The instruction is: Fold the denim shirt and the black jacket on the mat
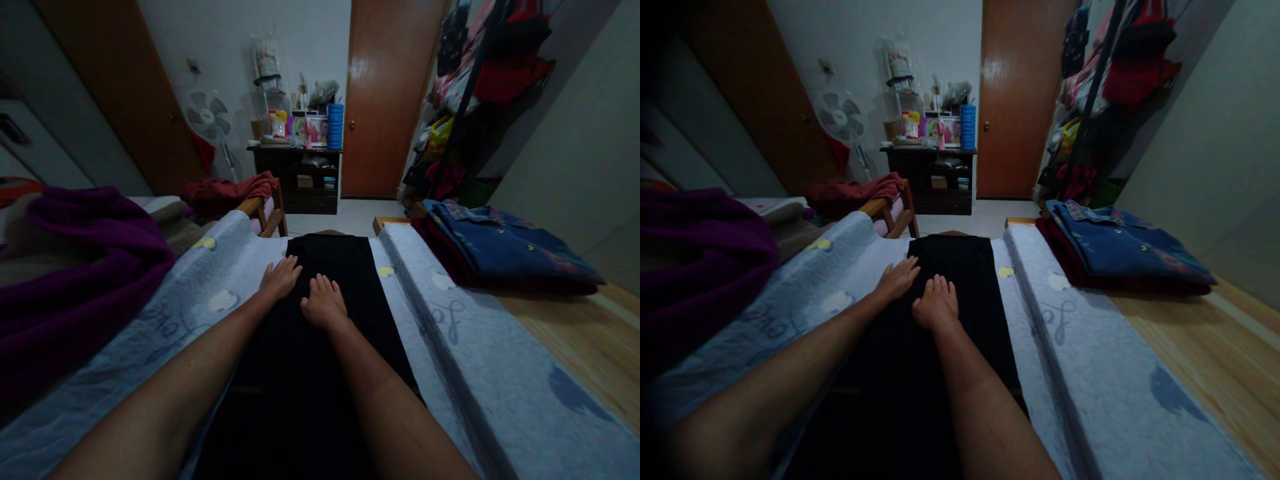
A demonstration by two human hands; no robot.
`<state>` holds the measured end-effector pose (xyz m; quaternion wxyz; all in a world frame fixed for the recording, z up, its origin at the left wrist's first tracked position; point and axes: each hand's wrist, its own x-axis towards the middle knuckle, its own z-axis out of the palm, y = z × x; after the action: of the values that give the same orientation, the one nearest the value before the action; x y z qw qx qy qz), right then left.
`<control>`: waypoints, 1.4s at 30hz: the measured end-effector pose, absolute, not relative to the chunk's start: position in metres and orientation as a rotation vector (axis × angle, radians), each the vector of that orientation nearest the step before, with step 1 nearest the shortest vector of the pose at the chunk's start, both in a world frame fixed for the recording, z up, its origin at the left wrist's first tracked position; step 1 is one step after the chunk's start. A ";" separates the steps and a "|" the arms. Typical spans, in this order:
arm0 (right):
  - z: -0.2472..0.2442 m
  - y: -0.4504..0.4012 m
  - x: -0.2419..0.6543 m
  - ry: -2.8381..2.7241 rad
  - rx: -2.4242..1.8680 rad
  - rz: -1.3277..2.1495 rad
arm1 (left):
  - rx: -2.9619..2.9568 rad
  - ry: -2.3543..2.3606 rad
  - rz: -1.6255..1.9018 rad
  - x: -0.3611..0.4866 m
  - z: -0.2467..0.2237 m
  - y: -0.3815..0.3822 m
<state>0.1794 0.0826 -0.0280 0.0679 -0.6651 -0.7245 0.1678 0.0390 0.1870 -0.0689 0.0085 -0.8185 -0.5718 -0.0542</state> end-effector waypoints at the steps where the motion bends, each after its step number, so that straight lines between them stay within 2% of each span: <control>1: -0.028 0.082 0.179 -2.185 -2.003 0.507 | -2.548 -1.816 -0.166 0.037 -0.068 0.184; 16: -0.029 0.082 0.180 -2.182 -1.996 0.491 | -2.494 -1.727 0.043 0.007 -0.043 0.128; 22: -0.028 0.082 0.180 -2.194 -1.999 0.495 | -2.554 -1.596 -0.170 0.016 -0.044 0.120; 29: -0.030 0.081 0.180 -2.187 -1.976 0.466 | -2.594 -1.615 -0.118 0.013 -0.055 0.112; 42: -0.028 0.081 0.180 -2.184 -1.979 0.472 | -2.549 -1.728 -0.188 0.037 -0.058 0.172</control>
<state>0.1804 0.0807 -0.0281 0.0783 -0.6611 -0.7294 0.1576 0.0370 0.1716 -0.0584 0.0282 -0.8259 -0.5598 -0.0608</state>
